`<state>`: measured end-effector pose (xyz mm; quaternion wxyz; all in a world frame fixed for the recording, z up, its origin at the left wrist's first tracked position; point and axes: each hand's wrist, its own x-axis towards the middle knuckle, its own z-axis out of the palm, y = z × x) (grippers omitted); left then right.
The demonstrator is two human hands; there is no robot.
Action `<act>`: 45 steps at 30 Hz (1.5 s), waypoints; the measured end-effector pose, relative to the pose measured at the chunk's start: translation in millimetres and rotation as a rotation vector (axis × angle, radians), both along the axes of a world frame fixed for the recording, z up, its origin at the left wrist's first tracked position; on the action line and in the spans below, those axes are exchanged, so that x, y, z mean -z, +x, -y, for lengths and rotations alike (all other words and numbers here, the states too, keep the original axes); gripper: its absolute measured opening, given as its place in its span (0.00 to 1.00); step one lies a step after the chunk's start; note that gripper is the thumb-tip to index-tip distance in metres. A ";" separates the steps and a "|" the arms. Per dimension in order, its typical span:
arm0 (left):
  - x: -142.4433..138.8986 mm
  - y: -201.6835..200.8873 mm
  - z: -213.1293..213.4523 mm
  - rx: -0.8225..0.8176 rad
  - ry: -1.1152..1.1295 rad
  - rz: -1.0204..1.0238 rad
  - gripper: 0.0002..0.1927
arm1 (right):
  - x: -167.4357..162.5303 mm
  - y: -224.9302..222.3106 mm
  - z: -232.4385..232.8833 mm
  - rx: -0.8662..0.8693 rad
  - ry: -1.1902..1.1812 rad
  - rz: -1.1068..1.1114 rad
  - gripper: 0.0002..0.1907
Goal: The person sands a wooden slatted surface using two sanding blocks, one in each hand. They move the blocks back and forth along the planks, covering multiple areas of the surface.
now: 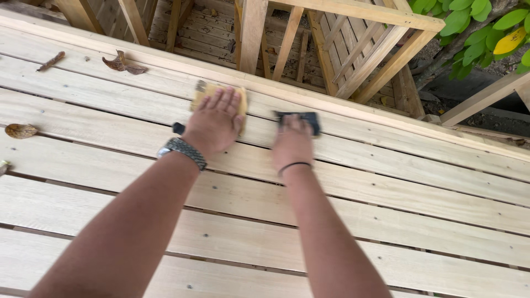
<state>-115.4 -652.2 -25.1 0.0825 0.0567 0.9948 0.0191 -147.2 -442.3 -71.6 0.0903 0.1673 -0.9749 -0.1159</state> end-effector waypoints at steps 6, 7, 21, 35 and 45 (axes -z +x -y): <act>-8.9 34.9 13.3 0.041 0.004 0.052 0.35 | -4.1 27.8 -15.7 -0.113 -0.400 0.000 0.25; -11.1 41.6 31.7 -0.011 -0.024 0.061 0.34 | -8.2 28.4 -47.6 -0.039 -0.299 0.003 0.25; -7.7 51.7 -32.7 0.117 0.062 -0.096 0.33 | -11.9 56.1 35.1 0.035 -0.395 0.031 0.24; -10.2 82.2 -15.7 0.156 0.119 -0.030 0.33 | -31.6 82.2 -45.8 0.099 -0.227 0.005 0.24; -11.2 104.0 19.0 0.080 0.078 -0.087 0.33 | -46.2 98.4 -93.5 0.084 -0.272 0.002 0.24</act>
